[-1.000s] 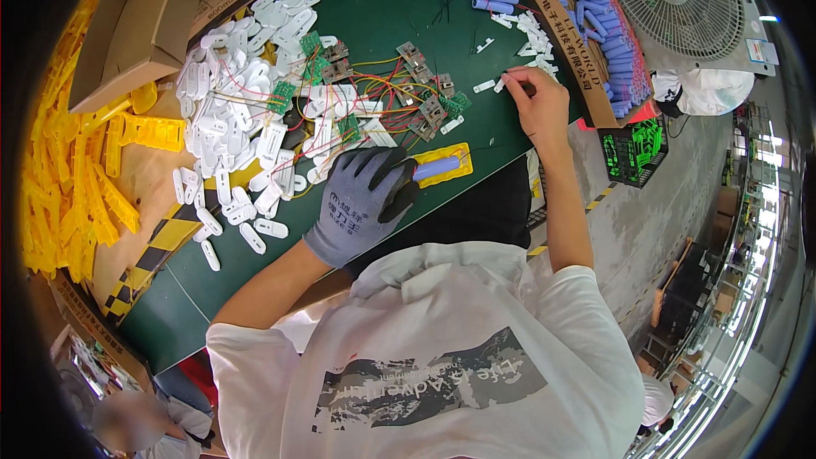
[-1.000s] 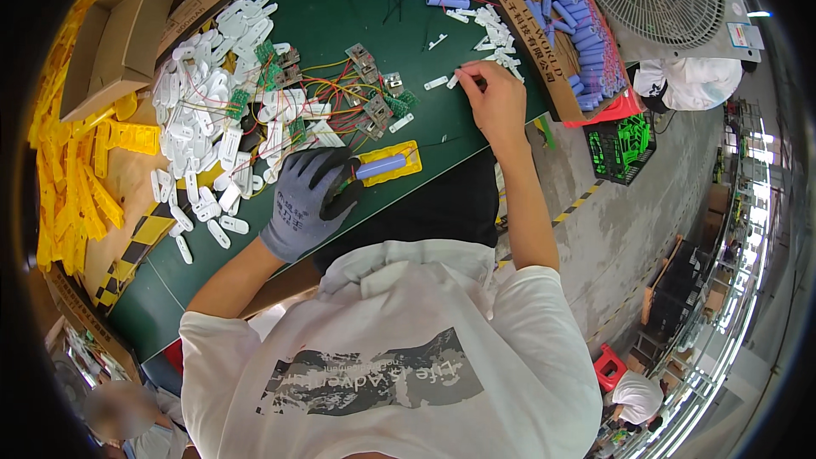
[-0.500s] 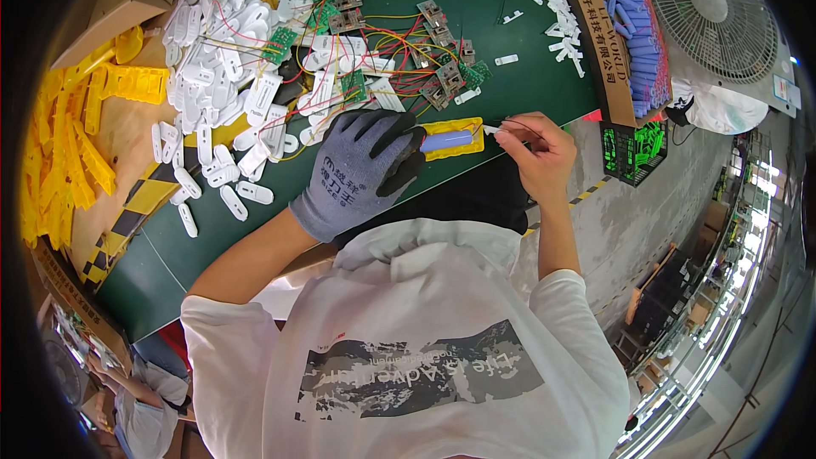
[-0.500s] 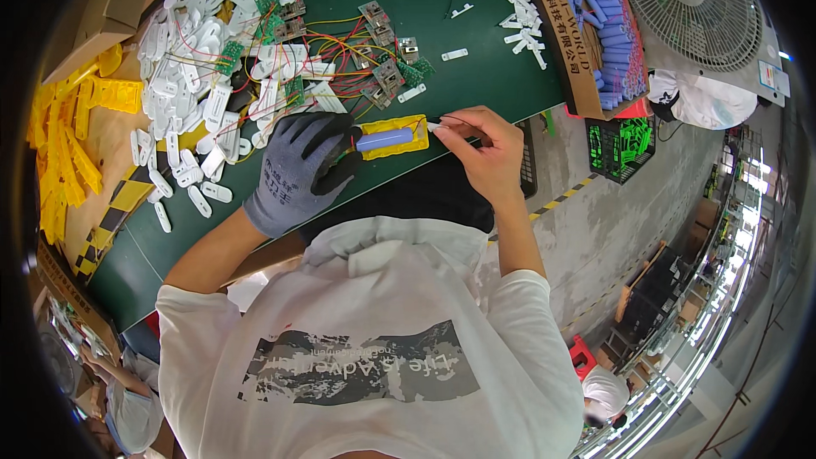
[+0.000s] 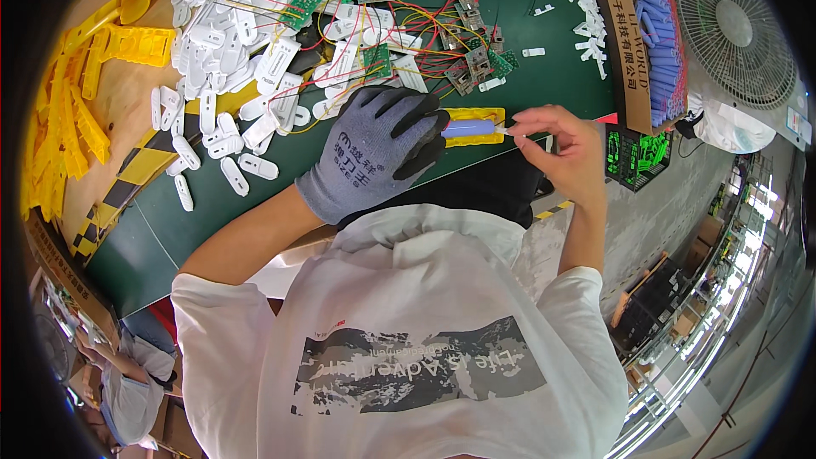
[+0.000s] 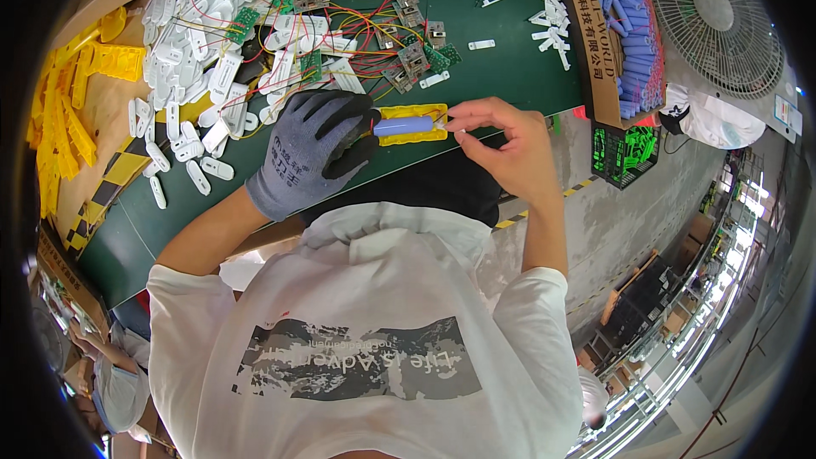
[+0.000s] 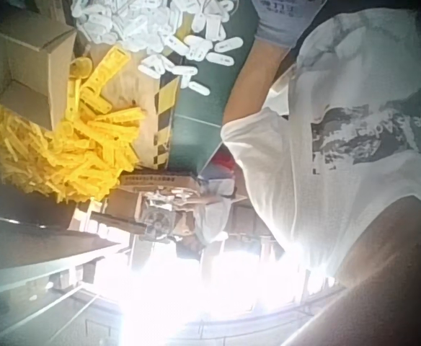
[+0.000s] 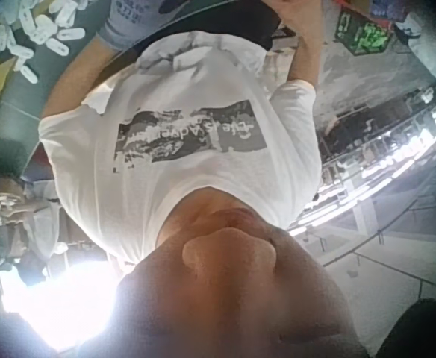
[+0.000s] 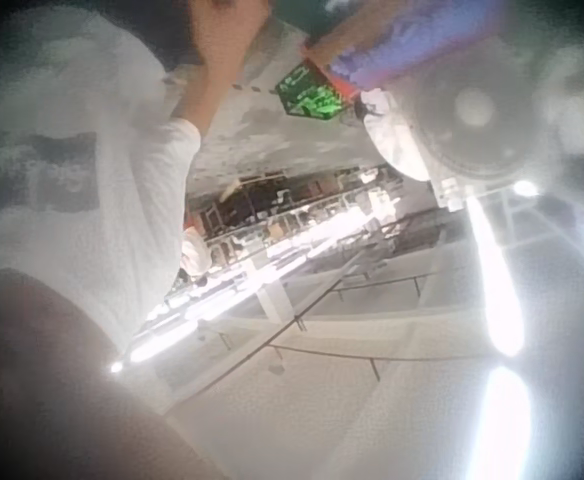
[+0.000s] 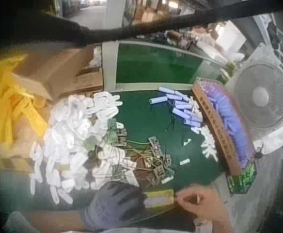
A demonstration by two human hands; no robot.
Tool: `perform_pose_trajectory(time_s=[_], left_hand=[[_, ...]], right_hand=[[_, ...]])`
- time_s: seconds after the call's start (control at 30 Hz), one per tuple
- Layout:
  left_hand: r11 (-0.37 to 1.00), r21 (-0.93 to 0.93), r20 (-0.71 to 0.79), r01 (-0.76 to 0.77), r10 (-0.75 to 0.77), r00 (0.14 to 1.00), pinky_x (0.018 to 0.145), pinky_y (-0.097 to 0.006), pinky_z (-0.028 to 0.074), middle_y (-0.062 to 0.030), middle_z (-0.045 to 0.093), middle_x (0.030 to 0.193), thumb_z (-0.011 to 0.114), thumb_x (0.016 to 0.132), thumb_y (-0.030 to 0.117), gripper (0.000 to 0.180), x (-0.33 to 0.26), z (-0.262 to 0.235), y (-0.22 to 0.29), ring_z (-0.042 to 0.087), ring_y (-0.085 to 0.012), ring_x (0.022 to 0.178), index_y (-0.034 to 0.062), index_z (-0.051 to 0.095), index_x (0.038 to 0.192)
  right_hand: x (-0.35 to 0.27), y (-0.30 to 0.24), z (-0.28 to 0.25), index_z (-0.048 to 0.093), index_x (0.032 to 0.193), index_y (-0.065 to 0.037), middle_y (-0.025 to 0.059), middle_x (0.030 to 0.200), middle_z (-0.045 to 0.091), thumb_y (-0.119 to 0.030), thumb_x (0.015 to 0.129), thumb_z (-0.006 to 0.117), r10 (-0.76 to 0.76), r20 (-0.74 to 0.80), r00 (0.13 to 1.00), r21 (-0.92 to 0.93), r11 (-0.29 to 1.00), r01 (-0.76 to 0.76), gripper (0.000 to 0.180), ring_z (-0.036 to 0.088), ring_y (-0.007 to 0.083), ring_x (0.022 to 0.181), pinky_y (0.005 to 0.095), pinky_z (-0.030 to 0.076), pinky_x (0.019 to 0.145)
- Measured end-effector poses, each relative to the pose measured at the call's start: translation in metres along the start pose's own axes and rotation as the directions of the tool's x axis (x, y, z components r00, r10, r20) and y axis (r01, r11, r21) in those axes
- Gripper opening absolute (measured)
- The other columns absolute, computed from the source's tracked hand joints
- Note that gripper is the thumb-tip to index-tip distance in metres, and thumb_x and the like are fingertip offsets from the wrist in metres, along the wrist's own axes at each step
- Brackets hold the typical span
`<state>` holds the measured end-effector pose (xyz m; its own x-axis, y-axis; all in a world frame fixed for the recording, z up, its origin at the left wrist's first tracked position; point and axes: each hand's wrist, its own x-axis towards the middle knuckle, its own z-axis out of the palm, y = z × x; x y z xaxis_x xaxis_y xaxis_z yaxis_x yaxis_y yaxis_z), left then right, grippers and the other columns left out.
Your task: The recorder is assembling the internal circuit boards and wiring into yellow flashlight housings at an industrial workstation.
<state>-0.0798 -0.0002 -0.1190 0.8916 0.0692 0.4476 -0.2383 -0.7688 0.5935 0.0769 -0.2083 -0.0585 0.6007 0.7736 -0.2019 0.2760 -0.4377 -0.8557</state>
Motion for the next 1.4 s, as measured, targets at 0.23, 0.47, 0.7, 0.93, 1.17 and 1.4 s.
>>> perform_pose_trajectory(time_s=[0.23, 0.47, 0.7, 0.93, 1.17, 1.4], left_hand=[[1.000, 0.002, -0.042, -0.007, 0.007, 0.999, 0.075, -0.038, 0.046, -0.0062, 0.059, 0.100, 0.073, 0.071, 0.021, 0.034, 0.000, 0.003, 0.001, 0.059, -0.0232, 0.089, 0.0117, 0.061, 0.101], [1.000, -0.004, -0.028, -0.011, 0.011, 1.000, 0.076, -0.038, 0.046, -0.0070, 0.060, 0.101, 0.073, 0.074, 0.022, 0.033, -0.001, 0.003, -0.001, 0.059, -0.0240, 0.090, 0.0111, 0.061, 0.103], [1.000, 0.004, 0.019, -0.002, 0.002, 1.000, 0.074, -0.038, 0.046, -0.0069, 0.060, 0.103, 0.072, 0.075, 0.024, 0.033, -0.002, 0.002, 0.000, 0.058, -0.0234, 0.090, 0.0117, 0.061, 0.103], [1.000, 0.013, 0.015, -0.006, 0.006, 1.000, 0.074, -0.038, 0.045, -0.0072, 0.059, 0.107, 0.073, 0.073, 0.024, 0.035, -0.001, 0.000, -0.001, 0.058, -0.0237, 0.091, 0.0122, 0.062, 0.104], [0.999, 0.004, 0.029, -0.040, 0.040, 0.999, 0.075, -0.039, 0.045, -0.0070, 0.059, 0.107, 0.074, 0.071, 0.021, 0.037, 0.001, 0.001, -0.001, 0.058, -0.0243, 0.092, 0.0116, 0.061, 0.105], [0.999, 0.006, -0.006, -0.038, 0.038, 0.999, 0.091, -0.044, 0.041, -0.0120, 0.052, 0.122, 0.078, 0.066, 0.021, 0.064, 0.001, -0.008, 0.004, 0.049, -0.0317, 0.113, 0.0091, 0.055, 0.124]], right_hand=[[0.012, -0.025, -0.010, 0.067, 0.098, -0.005, 0.0059, 0.090, 0.071, 0.005, 0.078, 0.064, -0.098, 0.252, 0.963, -0.344, 0.921, 0.184, 0.022, 0.068, 0.0185, 0.083, 0.0281, 0.052, 0.074], [0.019, -0.011, 0.003, 0.066, 0.100, -0.005, 0.0072, 0.088, 0.070, 0.001, 0.078, 0.068, -0.045, 0.142, 0.989, -0.173, 0.982, 0.069, 0.023, 0.069, 0.0192, 0.081, 0.0275, 0.054, 0.069], [0.008, 0.002, 0.021, 0.065, 0.105, -0.002, 0.0071, 0.100, 0.066, 0.000, 0.075, 0.073, -0.186, -0.095, 0.978, -0.294, 0.944, 0.151, 0.031, 0.063, 0.0128, 0.085, 0.0262, 0.050, 0.077], [0.004, 0.021, 0.027, 0.064, 0.112, -0.006, 0.0058, 0.106, 0.062, -0.001, 0.073, 0.074, 0.142, -0.150, 0.978, 0.150, 0.981, -0.119, 0.041, 0.058, 0.0122, 0.085, 0.0266, 0.047, 0.077], [0.008, 0.005, 0.017, 0.064, 0.115, -0.009, 0.0048, 0.105, 0.062, -0.004, 0.069, 0.077, -0.135, 0.118, 0.984, -0.141, 0.978, 0.151, 0.048, 0.060, 0.0164, 0.080, 0.0275, 0.048, 0.071], [0.002, 0.018, 0.017, 0.066, 0.111, -0.008, 0.0042, 0.097, 0.062, -0.006, 0.064, 0.081, -0.205, 0.080, 0.976, -0.243, 0.945, 0.218, 0.050, 0.059, 0.0162, 0.082, 0.0272, 0.048, 0.069]])
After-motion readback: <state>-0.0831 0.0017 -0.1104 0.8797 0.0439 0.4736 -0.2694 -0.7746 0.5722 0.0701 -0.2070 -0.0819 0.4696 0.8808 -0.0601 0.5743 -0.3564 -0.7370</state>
